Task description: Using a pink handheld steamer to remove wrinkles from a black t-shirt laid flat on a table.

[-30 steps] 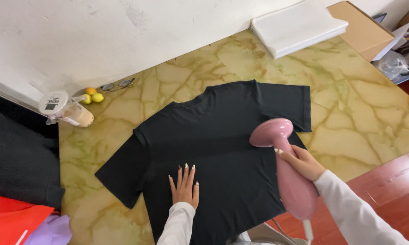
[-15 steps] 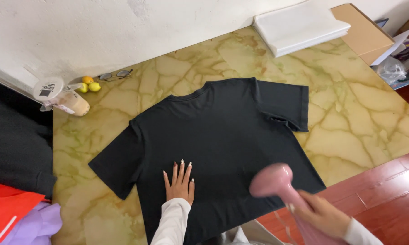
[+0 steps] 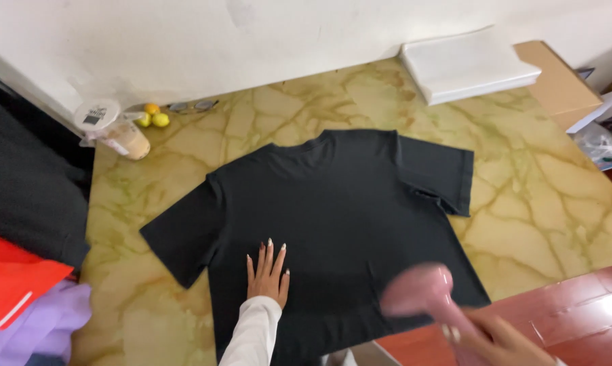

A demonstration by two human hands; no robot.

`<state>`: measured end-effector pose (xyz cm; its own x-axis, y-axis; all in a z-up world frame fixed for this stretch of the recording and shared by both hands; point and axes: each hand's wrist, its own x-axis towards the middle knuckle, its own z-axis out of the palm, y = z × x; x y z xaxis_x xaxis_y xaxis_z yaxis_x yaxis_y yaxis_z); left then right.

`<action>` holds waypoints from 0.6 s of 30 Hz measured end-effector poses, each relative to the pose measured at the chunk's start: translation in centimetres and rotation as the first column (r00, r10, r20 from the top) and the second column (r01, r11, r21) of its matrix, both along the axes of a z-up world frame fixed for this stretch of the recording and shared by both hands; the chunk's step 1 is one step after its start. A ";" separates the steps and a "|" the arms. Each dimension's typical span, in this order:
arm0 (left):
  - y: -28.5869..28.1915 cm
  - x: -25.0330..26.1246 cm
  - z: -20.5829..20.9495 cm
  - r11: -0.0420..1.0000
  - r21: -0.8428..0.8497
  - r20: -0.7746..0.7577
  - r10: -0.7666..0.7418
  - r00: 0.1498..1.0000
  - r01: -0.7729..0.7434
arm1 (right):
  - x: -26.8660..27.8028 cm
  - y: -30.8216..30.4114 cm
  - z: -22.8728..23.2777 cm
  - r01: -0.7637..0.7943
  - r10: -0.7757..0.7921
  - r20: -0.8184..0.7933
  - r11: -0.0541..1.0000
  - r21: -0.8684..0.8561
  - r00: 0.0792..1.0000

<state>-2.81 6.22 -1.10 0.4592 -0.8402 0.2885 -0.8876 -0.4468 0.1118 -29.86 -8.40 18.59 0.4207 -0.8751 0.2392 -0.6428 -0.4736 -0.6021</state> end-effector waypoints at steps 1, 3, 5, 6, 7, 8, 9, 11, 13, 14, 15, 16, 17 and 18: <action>0.5 0.0 -0.1 1.000 -0.016 0.011 0.025 1.000 -0.024 | -6.4 -4.6 -2.6 -0.177 0.331 -0.065 0.648 0.741 0.942; 1.9 -0.3 0.1 0.999 -0.010 -0.004 0.049 0.999 -0.049 | -3.2 -4.0 -1.8 -0.124 0.304 -0.128 0.685 0.718 0.944; 2.5 -0.2 0.3 0.997 -0.016 -0.014 0.072 0.997 -0.072 | -0.3 -4.0 -1.2 -0.075 0.273 -0.187 0.727 0.682 0.944; 2.7 -0.2 0.4 0.997 -0.013 -0.005 0.081 0.997 -0.081 | 0.8 -4.2 -1.0 -0.107 0.281 -0.166 0.746 0.658 0.945; 3.1 -0.4 0.5 0.996 -0.006 0.000 0.085 0.996 -0.085 | 1.8 -4.2 -1.0 -0.133 0.288 -0.147 0.761 0.635 0.946; 3.2 -0.5 0.2 0.996 -0.005 -0.002 0.090 0.996 -0.090 | 2.2 -4.6 -1.7 -0.135 0.293 -0.149 0.760 0.635 0.944; 3.3 -0.6 -0.1 0.997 0.009 0.024 0.081 0.996 -0.081 | 2.6 -4.9 -2.4 -0.157 0.295 -0.124 0.767 0.623 0.948; 3.4 -0.9 -0.4 0.997 0.026 0.045 0.073 0.996 -0.074 | 3.2 -5.0 -3.3 -0.178 0.299 -0.101 0.771 0.612 0.949; 3.2 -1.0 -0.1 0.997 0.023 0.052 0.068 0.996 -0.069 | 3.9 -4.8 -3.5 -0.177 0.290 -0.088 0.767 0.616 0.953; 3.1 -1.0 0.0 0.997 0.022 0.051 0.069 0.996 -0.070 | 3.8 -4.4 -2.9 -0.177 0.291 -0.088 0.767 0.616 0.953; 3.2 -1.0 0.0 0.997 0.019 0.092 0.078 0.993 -0.080 | 3.6 -3.9 -2.4 -0.128 0.278 -0.132 0.747 0.652 0.951; 3.2 -1.1 0.0 0.996 0.015 0.133 0.087 0.987 -0.090 | 3.5 -3.3 -1.9 -0.077 0.266 -0.176 0.725 0.684 0.948; 3.3 -1.2 0.3 0.996 0.019 0.131 0.086 0.988 -0.089 | 2.4 -3.3 -2.7 -0.074 0.266 -0.177 0.723 0.687 0.947; 3.3 -1.2 0.6 0.996 0.024 0.127 0.087 0.988 -0.091 | 1.3 -3.2 -3.6 -0.137 0.320 -0.143 0.711 0.690 0.937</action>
<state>-4.02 9.49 -0.47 0.4945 -0.8065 0.3241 -0.8502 -0.5263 -0.0125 -28.60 -11.57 15.03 0.5913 -0.6375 -0.4939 -0.7312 -0.1654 -0.6618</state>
